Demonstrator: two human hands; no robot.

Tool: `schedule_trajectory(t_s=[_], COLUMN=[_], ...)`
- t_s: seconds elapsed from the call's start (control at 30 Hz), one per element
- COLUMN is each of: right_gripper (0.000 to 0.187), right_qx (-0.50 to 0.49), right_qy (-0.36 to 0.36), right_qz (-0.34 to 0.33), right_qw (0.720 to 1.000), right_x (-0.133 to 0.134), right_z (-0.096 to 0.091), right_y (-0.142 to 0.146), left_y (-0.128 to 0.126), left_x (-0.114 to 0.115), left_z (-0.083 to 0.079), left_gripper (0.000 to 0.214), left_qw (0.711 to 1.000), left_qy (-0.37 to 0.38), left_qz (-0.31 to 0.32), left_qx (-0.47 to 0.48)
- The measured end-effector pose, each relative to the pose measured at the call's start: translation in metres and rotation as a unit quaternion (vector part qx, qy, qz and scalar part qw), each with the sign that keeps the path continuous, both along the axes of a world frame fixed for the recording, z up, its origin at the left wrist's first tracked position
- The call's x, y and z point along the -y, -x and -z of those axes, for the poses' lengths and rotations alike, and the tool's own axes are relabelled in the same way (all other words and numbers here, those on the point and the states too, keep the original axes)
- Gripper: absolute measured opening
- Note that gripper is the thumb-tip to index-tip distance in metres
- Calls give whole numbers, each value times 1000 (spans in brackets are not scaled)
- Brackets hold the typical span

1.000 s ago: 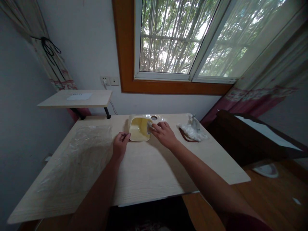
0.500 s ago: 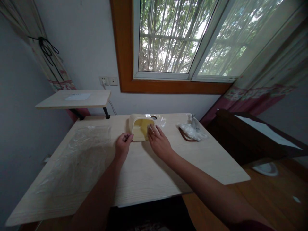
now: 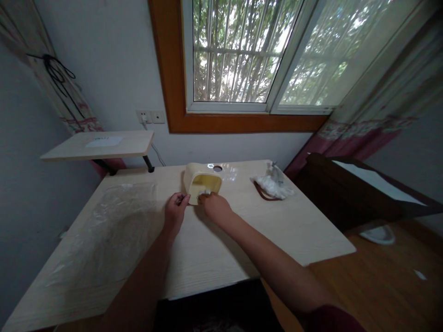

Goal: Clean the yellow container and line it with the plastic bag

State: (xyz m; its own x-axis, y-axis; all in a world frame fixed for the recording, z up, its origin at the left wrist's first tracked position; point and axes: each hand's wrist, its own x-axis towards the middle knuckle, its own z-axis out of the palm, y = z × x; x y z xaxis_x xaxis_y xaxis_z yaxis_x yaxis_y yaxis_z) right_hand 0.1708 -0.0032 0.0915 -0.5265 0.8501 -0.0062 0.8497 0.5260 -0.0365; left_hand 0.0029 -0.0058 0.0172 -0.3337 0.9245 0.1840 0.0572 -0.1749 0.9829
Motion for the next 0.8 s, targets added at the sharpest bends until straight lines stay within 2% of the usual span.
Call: schedule_trajectory(t_s=[0.1,0.27,0.53,0.67,0.8], right_gripper=[34,34,35,34,32], right_qx=[-25,-55,4,34,69], right_qy=[42,67,87,100,108], right_qz=[6,-2,-16,-13,25], right_qw=[999,996,996,994,991], right_x=[-6,-20,-56,-72,-82], right_z=[-2,-2,-1,2,4], right_y=[5,18,37,44,49], left_y=[1,3,6,4,1], left_x=[-2,-5,-10,-6,-1], left_z=[0,5,19,14,7], left_gripper=[26,28,31,32,31], left_qw=[1000,1000,998,997,998], left_qy=[-3,4,-8,1,9], left_qz=[3,20,51,51,47], left_qx=[-18,-21,37,54,37])
